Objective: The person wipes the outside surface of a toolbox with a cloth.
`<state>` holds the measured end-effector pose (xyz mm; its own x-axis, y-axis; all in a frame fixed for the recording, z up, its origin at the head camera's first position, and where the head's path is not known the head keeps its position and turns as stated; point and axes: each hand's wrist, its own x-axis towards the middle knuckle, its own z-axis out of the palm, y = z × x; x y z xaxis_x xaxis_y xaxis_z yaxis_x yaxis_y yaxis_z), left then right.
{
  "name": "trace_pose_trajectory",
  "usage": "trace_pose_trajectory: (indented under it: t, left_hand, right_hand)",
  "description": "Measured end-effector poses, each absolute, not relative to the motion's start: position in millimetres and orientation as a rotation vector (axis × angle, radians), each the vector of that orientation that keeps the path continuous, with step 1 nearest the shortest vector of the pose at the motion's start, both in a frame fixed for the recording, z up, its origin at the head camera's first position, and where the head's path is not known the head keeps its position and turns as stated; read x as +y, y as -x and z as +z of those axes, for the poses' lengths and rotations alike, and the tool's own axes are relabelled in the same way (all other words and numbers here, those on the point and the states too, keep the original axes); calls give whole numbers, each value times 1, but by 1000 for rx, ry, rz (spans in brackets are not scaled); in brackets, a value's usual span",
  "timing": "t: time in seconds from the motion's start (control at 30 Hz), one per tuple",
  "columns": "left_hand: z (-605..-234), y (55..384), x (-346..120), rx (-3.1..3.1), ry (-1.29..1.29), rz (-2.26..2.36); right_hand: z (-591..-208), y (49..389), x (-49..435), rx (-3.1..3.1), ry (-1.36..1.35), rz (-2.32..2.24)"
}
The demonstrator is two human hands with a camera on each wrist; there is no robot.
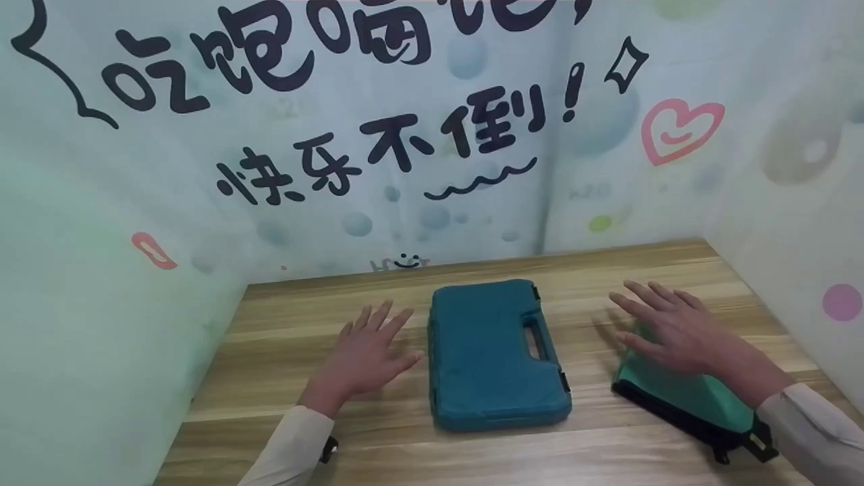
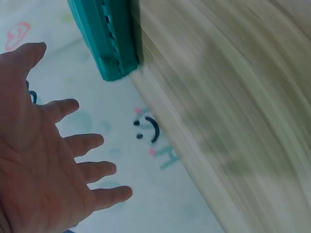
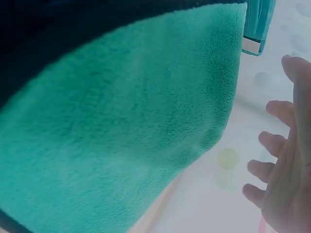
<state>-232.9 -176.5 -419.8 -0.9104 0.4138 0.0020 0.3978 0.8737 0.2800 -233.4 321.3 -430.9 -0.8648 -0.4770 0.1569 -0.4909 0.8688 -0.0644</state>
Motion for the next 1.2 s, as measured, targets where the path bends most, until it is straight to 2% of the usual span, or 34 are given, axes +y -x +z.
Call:
trace_pose_trajectory:
  t: [0.33, 0.77, 1.0, 1.2]
  left_hand:
    - [-436, 233, -130, 2660, -734, 624]
    - [-454, 227, -102, 2623, -795, 646]
    - [-453, 226, -95, 2663, -871, 534]
    - [-451, 229, -90, 2649, -910, 485]
  right_hand:
    - [-440, 197, 326, -3293, -418, 226]
    - [-464, 176, 316, -3199, -466, 195]
    - [-465, 176, 308, -3241, -465, 76]
    - [-477, 184, 310, -3010, -456, 100]
